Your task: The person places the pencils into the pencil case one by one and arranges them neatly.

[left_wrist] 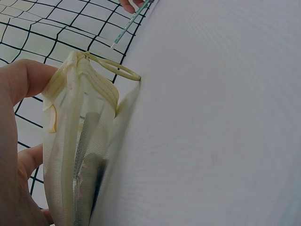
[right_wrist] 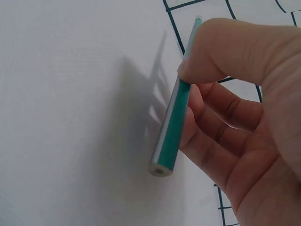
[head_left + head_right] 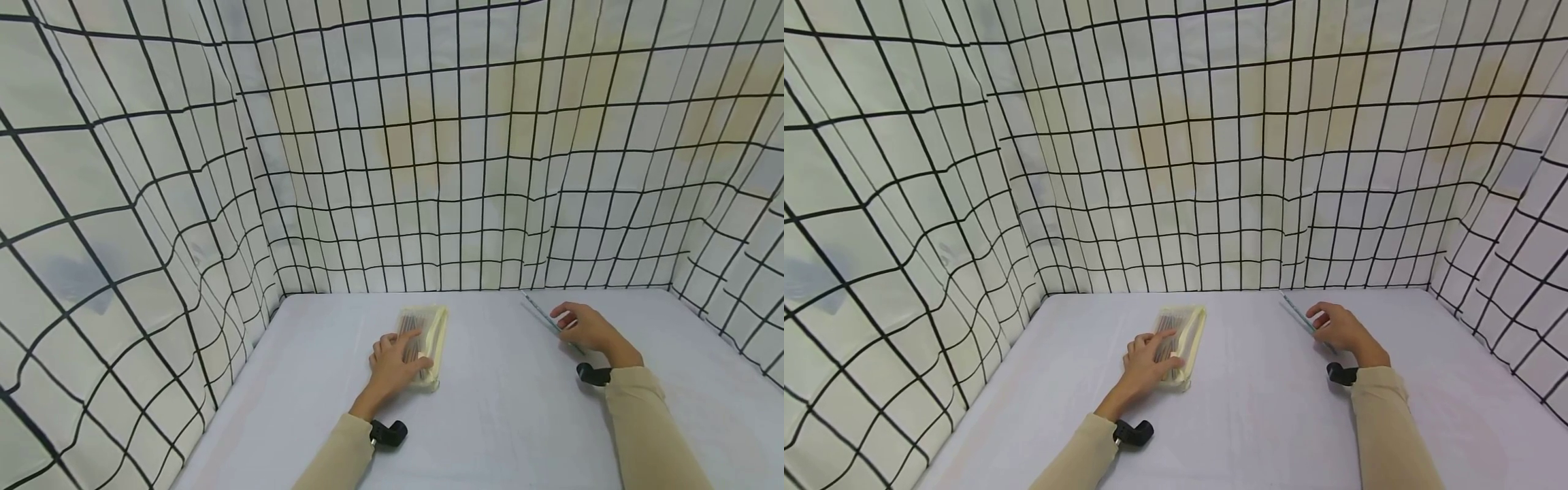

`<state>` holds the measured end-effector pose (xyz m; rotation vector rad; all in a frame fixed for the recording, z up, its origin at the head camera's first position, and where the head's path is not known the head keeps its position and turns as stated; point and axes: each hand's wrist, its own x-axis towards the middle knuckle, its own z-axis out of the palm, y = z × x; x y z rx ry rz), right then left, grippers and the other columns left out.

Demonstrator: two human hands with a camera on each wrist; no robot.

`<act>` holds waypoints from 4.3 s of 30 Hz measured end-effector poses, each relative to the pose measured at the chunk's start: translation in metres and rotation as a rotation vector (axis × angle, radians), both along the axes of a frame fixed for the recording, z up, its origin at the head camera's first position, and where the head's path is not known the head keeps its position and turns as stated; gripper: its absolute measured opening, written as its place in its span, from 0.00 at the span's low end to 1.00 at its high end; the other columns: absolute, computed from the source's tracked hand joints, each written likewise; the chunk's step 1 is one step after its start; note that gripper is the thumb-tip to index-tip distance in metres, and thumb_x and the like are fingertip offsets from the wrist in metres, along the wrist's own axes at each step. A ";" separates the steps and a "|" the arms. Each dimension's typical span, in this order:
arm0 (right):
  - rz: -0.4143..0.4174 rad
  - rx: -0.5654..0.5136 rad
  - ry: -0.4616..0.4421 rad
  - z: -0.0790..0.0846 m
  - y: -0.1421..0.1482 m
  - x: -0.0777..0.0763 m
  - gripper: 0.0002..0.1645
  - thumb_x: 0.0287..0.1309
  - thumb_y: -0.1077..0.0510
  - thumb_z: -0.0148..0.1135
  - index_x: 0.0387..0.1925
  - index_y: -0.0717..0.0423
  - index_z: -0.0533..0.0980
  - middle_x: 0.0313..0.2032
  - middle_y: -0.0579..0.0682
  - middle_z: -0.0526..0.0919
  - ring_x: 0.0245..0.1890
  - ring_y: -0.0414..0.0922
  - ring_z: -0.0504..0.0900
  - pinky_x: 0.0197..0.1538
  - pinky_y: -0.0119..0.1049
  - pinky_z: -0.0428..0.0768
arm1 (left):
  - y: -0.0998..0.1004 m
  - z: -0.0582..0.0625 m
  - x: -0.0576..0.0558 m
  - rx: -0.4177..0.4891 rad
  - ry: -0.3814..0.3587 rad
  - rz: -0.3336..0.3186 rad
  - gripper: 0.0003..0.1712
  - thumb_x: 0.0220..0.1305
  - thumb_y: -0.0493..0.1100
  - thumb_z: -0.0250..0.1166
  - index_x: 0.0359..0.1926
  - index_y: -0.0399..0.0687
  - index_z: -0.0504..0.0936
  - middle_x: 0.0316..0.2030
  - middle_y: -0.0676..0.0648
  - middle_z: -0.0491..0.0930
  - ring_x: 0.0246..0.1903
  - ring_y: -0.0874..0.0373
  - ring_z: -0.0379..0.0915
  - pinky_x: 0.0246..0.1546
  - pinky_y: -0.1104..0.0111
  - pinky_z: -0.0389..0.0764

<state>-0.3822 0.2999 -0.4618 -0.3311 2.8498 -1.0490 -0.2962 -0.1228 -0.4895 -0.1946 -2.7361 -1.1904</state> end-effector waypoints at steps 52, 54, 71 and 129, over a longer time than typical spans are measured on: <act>0.052 -0.459 -0.241 0.007 -0.095 -0.003 0.32 0.61 0.68 0.63 0.67 0.63 0.69 0.50 0.61 0.79 0.40 0.47 0.83 0.45 0.43 0.86 | 0.000 -0.002 -0.002 -0.004 0.001 0.011 0.41 0.53 0.60 0.68 0.70 0.63 0.74 0.66 0.32 0.62 0.65 0.39 0.53 0.64 0.39 0.54; 0.070 -0.455 -0.246 0.008 -0.098 -0.001 0.32 0.61 0.67 0.62 0.67 0.64 0.69 0.48 0.60 0.79 0.40 0.48 0.83 0.45 0.44 0.87 | 0.000 -0.002 -0.003 -0.004 -0.003 0.012 0.41 0.53 0.60 0.68 0.70 0.64 0.74 0.66 0.33 0.62 0.65 0.39 0.53 0.64 0.40 0.54; 0.103 -0.424 -0.320 0.004 -0.127 0.004 0.31 0.59 0.66 0.64 0.64 0.61 0.71 0.43 0.56 0.80 0.39 0.48 0.82 0.44 0.42 0.86 | 0.001 -0.001 -0.001 -0.003 -0.004 0.010 0.41 0.53 0.61 0.69 0.70 0.62 0.74 0.66 0.32 0.63 0.65 0.39 0.54 0.63 0.39 0.54; -0.047 -0.611 -0.362 -0.007 -0.234 0.038 0.33 0.57 0.64 0.67 0.63 0.64 0.68 0.45 0.58 0.81 0.38 0.47 0.82 0.39 0.37 0.85 | 0.002 -0.001 -0.003 -0.014 -0.004 0.009 0.40 0.55 0.60 0.68 0.70 0.63 0.73 0.66 0.32 0.63 0.65 0.39 0.54 0.63 0.40 0.54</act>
